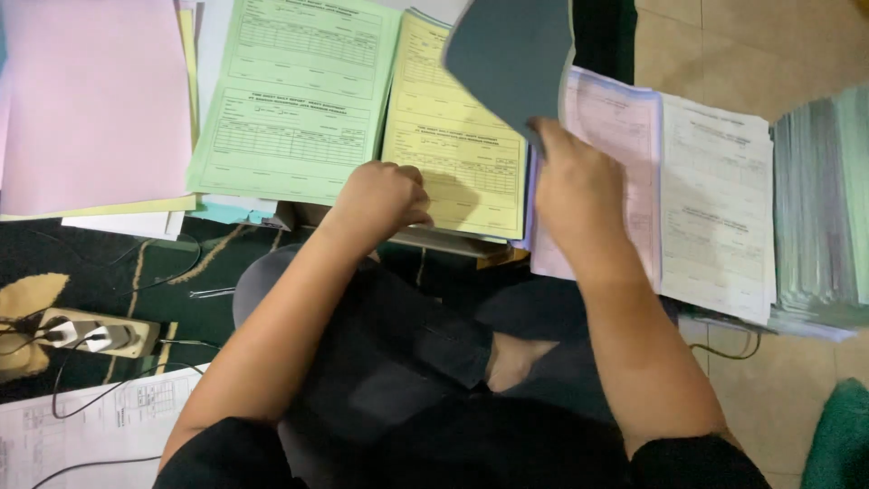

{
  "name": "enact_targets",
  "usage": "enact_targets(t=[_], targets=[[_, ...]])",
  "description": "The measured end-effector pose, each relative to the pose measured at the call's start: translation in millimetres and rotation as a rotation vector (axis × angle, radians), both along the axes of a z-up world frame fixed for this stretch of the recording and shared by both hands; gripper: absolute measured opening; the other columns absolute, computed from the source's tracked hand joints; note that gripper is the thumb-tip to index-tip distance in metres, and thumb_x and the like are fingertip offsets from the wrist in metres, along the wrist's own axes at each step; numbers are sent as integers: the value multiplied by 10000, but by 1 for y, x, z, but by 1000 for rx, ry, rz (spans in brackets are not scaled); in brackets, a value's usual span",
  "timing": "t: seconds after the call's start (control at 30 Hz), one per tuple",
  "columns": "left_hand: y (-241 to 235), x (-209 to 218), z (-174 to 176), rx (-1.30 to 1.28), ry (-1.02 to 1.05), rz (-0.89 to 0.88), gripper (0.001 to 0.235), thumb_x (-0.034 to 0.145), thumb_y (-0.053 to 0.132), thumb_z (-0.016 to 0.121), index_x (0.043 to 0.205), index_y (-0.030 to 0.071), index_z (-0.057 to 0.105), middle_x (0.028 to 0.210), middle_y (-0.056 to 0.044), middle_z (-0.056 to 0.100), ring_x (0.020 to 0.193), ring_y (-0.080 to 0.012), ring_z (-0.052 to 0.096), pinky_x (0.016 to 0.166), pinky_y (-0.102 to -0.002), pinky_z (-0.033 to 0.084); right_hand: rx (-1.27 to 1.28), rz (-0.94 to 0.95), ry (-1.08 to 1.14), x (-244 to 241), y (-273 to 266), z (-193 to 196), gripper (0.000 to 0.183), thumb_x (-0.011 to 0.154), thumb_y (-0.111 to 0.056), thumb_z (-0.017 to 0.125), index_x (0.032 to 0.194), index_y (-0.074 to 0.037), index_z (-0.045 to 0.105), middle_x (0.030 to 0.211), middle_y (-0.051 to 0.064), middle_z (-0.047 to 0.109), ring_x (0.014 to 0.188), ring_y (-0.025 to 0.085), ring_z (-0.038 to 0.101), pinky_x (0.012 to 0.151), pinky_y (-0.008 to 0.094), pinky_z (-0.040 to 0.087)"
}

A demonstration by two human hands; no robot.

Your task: Sorting and organizing large stacks of colored papers into specific piles while sitting on the floor.

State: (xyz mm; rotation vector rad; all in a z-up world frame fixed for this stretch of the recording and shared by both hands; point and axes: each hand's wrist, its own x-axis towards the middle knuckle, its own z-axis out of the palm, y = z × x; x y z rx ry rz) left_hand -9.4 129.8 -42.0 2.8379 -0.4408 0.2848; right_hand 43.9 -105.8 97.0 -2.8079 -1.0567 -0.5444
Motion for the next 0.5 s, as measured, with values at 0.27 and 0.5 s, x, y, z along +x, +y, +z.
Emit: enact_targets(t=[0.27,0.5], targets=[[11,-8,-17,-23,-90,-17,338,696,490,876,940,266,809,1059,60,765,910,-210,733,794,-345,549,-255,-11,352,2,46,-79,406,965,-43,423,1299,-112,644,985,159,759,859,418,744,696,567,587],[19,-22,5,-52,-123,-54,239,852,415,814,856,176,821,943,-23,789,870,-247,746,778,-366,538,-239,-83,510,-15,48,-76,371,1044,-148,460,1368,-105,635,1067,234,745,986,476,710,824,602,558]])
